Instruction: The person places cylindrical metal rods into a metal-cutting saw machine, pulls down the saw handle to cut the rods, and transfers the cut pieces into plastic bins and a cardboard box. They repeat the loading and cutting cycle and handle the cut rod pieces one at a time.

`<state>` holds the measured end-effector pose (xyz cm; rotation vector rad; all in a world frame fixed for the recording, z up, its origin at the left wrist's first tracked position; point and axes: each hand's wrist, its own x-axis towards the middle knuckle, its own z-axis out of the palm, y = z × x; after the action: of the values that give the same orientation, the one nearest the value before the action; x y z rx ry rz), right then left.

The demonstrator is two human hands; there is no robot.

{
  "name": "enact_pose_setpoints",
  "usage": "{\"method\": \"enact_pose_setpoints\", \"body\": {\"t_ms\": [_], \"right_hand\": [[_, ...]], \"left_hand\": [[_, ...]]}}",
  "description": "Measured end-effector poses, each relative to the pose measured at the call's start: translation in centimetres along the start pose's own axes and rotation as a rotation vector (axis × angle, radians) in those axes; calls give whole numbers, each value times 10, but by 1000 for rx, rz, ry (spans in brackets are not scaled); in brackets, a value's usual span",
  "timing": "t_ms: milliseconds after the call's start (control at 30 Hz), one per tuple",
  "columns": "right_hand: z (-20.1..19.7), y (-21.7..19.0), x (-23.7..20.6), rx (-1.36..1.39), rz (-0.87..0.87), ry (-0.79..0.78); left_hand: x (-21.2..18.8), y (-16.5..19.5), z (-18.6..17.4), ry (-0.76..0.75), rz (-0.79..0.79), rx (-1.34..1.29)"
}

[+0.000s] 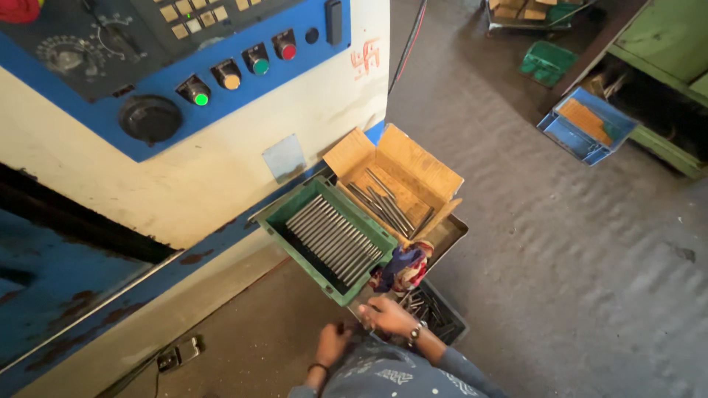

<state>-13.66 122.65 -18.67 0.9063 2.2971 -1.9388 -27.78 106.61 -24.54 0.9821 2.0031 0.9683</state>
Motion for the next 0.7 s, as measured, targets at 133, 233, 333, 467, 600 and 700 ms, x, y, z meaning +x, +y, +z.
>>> {"method": "enact_pose_setpoints", "body": {"t_ms": [133, 233, 333, 467, 600, 700], "right_hand": [[21, 19, 27, -108, 128, -108], [40, 12, 44, -125, 267, -165], [60, 2, 53, -116, 291, -249], [81, -2, 50, 41, 299, -373], [87, -2, 48, 106, 300, -362], [84, -10, 48, 270, 387, -364]], "left_hand": [[-29, -19, -11, 125, -510, -866], [-47, -27, -25, 352, -363, -821], [-53, -21, -34, 470, -159, -640], [-59, 2, -37, 504, -216, -325], [-63, 24, -45, 527, -147, -302], [-61, 38, -50, 536, -100, -255]]}}
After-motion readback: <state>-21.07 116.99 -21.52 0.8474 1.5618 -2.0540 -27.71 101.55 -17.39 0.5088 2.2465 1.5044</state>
